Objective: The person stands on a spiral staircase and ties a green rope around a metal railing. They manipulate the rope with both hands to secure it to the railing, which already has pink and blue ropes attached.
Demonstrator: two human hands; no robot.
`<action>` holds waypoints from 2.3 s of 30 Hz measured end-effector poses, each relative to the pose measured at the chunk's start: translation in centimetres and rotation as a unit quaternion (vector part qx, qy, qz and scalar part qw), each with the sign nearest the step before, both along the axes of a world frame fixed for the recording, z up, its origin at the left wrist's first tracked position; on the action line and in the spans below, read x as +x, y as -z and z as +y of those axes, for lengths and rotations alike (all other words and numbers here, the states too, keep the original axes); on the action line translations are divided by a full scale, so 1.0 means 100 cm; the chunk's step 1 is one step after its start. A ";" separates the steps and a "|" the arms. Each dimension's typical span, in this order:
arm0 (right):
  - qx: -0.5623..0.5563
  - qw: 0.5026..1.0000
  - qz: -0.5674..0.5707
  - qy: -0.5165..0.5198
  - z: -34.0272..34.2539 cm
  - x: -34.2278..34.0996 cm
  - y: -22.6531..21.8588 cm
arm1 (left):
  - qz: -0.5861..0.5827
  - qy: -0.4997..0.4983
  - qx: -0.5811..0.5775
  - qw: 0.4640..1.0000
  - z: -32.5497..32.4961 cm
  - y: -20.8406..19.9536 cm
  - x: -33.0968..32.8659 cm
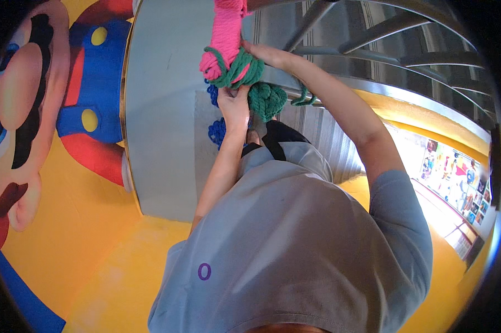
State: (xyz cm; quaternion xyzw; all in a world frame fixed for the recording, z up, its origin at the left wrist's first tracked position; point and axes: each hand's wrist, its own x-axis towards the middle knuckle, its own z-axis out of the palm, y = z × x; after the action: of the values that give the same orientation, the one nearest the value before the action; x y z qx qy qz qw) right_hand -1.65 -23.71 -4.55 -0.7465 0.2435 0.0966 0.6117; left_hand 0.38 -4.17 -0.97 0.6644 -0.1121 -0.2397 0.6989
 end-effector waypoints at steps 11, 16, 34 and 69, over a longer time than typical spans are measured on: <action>-0.146 0.904 -0.099 0.390 0.114 -0.110 -0.091 | 0.039 -0.010 -0.028 0.999 0.001 0.024 0.003; -0.003 0.924 -0.098 0.369 0.145 -0.087 -0.052 | 0.127 0.009 -0.042 0.991 0.003 -0.008 -0.001; -0.066 0.982 -0.011 0.177 0.134 -0.201 -0.167 | 0.126 0.017 -0.028 0.992 0.004 -0.021 0.009; 0.305 0.949 0.073 -0.034 -0.032 -0.038 -0.053 | 0.202 0.007 -0.102 0.974 0.006 -0.014 -0.002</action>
State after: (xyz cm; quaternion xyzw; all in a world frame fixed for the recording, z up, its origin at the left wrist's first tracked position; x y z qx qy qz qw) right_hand -5.47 -26.95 0.77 -0.5227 0.2209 0.2413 0.7872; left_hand 0.16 -3.52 0.47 0.5264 0.0027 -0.3612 0.7697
